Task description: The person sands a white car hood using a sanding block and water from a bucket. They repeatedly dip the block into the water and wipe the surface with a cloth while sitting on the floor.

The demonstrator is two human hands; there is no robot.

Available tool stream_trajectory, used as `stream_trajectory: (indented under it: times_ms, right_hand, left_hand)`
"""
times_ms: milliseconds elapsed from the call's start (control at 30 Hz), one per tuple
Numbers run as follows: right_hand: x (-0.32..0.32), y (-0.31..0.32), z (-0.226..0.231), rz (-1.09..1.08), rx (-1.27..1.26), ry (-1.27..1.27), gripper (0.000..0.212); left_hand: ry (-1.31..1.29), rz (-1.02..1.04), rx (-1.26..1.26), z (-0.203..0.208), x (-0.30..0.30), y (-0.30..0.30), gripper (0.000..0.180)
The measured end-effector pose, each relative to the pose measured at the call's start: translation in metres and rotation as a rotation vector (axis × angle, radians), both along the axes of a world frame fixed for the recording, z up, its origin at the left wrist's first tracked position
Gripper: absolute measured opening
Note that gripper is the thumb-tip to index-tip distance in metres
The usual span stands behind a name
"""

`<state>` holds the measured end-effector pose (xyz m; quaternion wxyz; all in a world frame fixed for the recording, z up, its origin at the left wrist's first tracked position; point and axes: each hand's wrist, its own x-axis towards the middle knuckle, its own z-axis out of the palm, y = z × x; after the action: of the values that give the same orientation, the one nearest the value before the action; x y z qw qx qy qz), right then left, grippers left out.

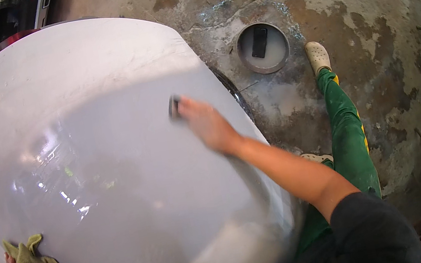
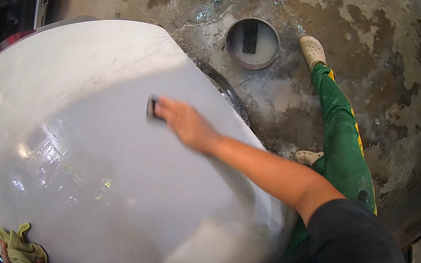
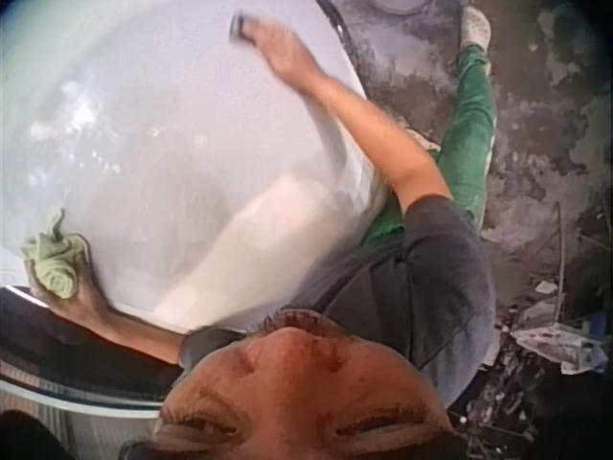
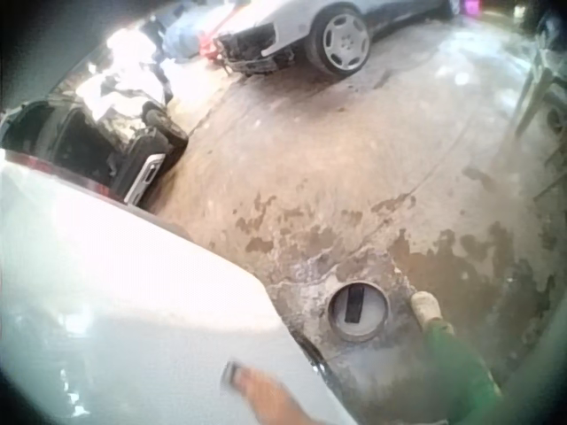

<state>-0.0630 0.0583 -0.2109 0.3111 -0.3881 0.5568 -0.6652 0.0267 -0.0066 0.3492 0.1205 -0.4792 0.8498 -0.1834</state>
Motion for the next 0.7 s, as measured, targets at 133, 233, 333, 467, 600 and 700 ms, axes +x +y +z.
stream_trajectory:
  times_ms: [133, 233, 333, 467, 600, 700]
  right_hand:
    - [-0.012, -0.032, 0.022, -0.072, 0.12, -0.05, 0.042]
    - [0.017, 0.035, 0.054, 0.12, -0.101, -0.013, 0.04]
    - [0.011, 0.034, -0.002, 0.007, 0.017, 0.052, 0.043]
    - [-0.001, -0.025, -0.006, -0.084, 0.136, -0.009, 0.046]
    - [0.01, 0.038, 0.058, 0.138, -0.192, 0.02, 0.042]
    - [0.012, 0.016, -0.03, 0.028, 0.1, -0.146, 0.044]
  left_hand:
    - [0.074, 0.019, 0.045, -0.006, 0.009, -0.011, 0.083]
    - [0.088, 0.058, 0.046, -0.001, 0.018, -0.009, 0.082]
    - [0.088, 0.027, 0.032, -0.002, 0.02, -0.01, 0.081]
    - [0.014, -0.05, 0.036, 0.004, 0.012, -0.012, 0.08]
    - [0.087, 0.006, 0.067, 0.009, 0.042, -0.017, 0.081]
    - [0.09, 0.044, 0.029, 0.002, 0.021, -0.009, 0.081]
